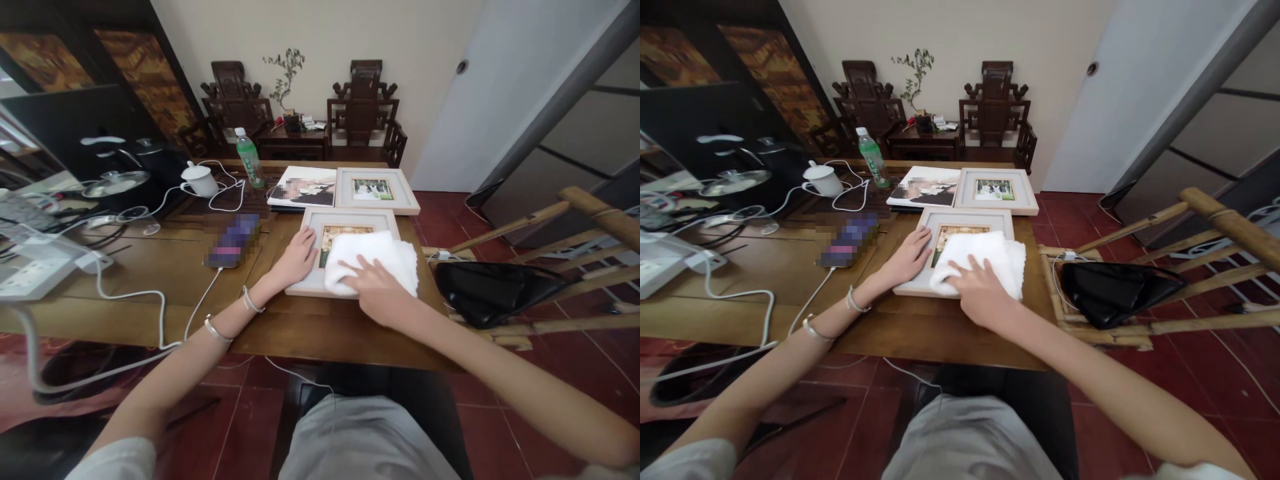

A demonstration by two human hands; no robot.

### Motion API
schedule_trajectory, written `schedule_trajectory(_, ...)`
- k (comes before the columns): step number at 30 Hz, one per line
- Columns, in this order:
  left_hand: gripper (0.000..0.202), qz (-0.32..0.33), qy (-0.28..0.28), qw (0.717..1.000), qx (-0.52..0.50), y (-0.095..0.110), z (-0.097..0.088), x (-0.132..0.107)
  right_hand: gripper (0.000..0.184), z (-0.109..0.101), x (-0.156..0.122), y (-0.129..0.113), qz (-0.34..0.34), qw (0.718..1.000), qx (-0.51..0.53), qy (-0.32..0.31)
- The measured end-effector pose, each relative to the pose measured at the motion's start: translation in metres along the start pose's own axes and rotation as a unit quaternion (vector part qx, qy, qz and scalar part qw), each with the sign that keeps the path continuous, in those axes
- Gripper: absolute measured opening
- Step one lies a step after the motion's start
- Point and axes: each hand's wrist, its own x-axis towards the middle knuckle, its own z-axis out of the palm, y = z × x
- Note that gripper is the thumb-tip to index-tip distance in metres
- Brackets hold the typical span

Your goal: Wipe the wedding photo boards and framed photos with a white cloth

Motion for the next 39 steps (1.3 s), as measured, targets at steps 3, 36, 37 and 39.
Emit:
schedule_trajectory(3, 0.048, 0.001, -0.001, 1.0, -0.003, -0.002, 0.001, 0.0, 0.061, 0.012, 0.034, 0.036, 0.03, 0.998, -0.031, 0.051)
schedule_trajectory(36, 0.062, -0.085, 0.042, 0.986, -0.138, 0.014, -0.006, -0.003, 0.047, 0.002, 0.085, 0.002, -0.043, 0.997, -0.045, 0.039)
schedule_trajectory(37, 0.064, -0.078, 0.041, 0.987, -0.134, 0.014, -0.006, -0.003, 0.046, 0.003, 0.095, 0.006, -0.031, 0.997, -0.054, 0.052)
schedule_trajectory(39, 0.066, -0.073, 0.042, 0.988, -0.126, 0.014, -0.006, -0.002, 0.044, 0.003, 0.108, 0.01, -0.01, 0.995, -0.069, 0.066)
